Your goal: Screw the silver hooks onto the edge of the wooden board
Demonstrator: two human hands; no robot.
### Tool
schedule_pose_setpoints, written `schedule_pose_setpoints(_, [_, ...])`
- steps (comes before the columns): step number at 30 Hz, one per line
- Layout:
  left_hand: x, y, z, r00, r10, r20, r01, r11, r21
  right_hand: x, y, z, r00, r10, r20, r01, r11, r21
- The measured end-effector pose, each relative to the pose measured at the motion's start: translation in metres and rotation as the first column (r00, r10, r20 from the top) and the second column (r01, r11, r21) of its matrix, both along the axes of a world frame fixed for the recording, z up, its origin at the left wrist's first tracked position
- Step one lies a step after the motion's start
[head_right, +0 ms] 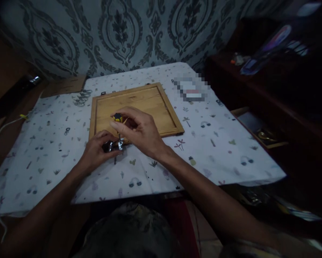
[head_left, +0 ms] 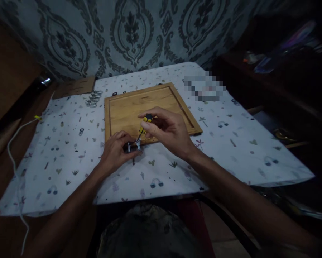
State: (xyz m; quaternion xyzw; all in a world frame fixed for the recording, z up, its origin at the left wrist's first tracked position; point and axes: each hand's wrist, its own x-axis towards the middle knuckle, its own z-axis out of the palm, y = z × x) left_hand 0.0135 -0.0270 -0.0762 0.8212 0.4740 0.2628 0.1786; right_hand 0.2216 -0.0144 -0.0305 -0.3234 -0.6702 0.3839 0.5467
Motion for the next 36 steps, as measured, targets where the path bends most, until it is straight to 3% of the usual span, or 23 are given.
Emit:
schedule_pose_setpoints(3, [0.0,0.0,0.001,1.0,-0.005,-0.013,0.005,1.0,0.009,0.004,-0.004,0.001,0.999,0.007,0.041,-0.006,1.0,-0.008])
schedule_pose_setpoints(8, [0.0,0.0,-0.001,1.0,-0.009,0.008,0.009,1.0,0.006,-0.002,-0.004,0.001,0.989,-0.129,0.066,0.13,0.991,-0.011])
schedule_pose_setpoints(12, [0.0,0.001,-0.001,1.0,-0.001,-0.003,0.001,1.0,0.001,-0.007,-0.005,-0.001,0.989,-0.137,0.05,0.139,0.989,-0.052])
schedule_pose_setpoints(21, [-0.002,0.0,0.0,0.999,-0.013,-0.048,0.013,1.0,-0.005,-0.003,-0.02,-0.007,0.958,-0.284,0.033,0.281,0.957,0.071])
schedule_pose_setpoints(36, [-0.003,0.0,-0.003,0.999,-0.011,-0.035,0.012,1.0,0.02,0.004,-0.018,-0.019,0.957,-0.289,-0.002,0.289,0.957,0.021])
